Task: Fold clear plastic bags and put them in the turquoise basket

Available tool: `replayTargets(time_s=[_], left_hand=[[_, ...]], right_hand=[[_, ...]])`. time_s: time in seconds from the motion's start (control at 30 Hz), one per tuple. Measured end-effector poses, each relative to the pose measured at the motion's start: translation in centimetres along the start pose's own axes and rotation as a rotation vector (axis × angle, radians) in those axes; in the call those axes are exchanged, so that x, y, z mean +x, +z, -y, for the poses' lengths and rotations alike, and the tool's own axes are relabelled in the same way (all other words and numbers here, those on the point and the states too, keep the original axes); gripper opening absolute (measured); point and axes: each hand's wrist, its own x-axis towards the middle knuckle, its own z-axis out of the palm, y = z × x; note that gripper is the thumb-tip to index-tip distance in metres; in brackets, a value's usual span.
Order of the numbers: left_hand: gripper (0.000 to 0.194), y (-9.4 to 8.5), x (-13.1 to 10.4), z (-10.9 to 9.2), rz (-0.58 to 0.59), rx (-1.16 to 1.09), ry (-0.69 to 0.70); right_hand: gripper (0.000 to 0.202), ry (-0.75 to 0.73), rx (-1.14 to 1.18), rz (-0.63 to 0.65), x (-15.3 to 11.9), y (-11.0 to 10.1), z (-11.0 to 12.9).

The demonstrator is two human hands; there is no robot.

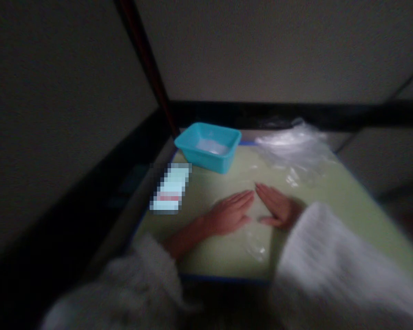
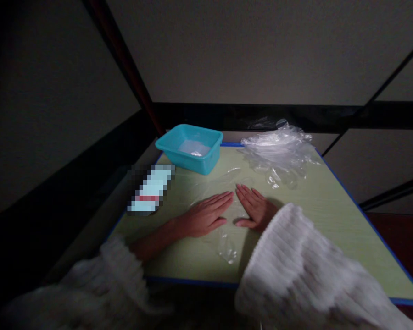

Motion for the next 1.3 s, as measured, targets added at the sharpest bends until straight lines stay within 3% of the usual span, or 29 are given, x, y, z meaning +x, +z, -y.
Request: replayTargets(time_s=[0.33,0.7,0.8,0.93,1.07,1.3], left_hand=[[0.061,-0.8,-1.1,0.7,0.102,0.031,-0.074],[0.105,-3.0,-4.4,5.6,0.324,-0.085,-0.237],[0.106,-3.3,-4.5,5.8,0.331,-0.103,-0.244],[0.105,-3.3,-4.4,5.5,0.334,-0.105,-0.250],[0.103,-3.3,-4.3,5.3,0.331,-0.104,-0.258],[0.109,-3.9,-4.4,5.2,0.275,-0.161,-0.223]], right_hand=[[0.092,0.008,0.008,0.069,0.0,-0.5,-0.3],[0.093,0.006,0.031,0.102,-0.1,-1.0,-0.7],[0.094,0.019,0.093,0.110,0.4,-1.6,-0.4],[0.096,-0.022,0.205,0.077,1.7,-2.5,2.1],[0.114,-0.084,0.245,0.043,2.3,-1.6,4.7],[0.124,-0.070,0.261,0.170,1.5,-0.7,4.6]])
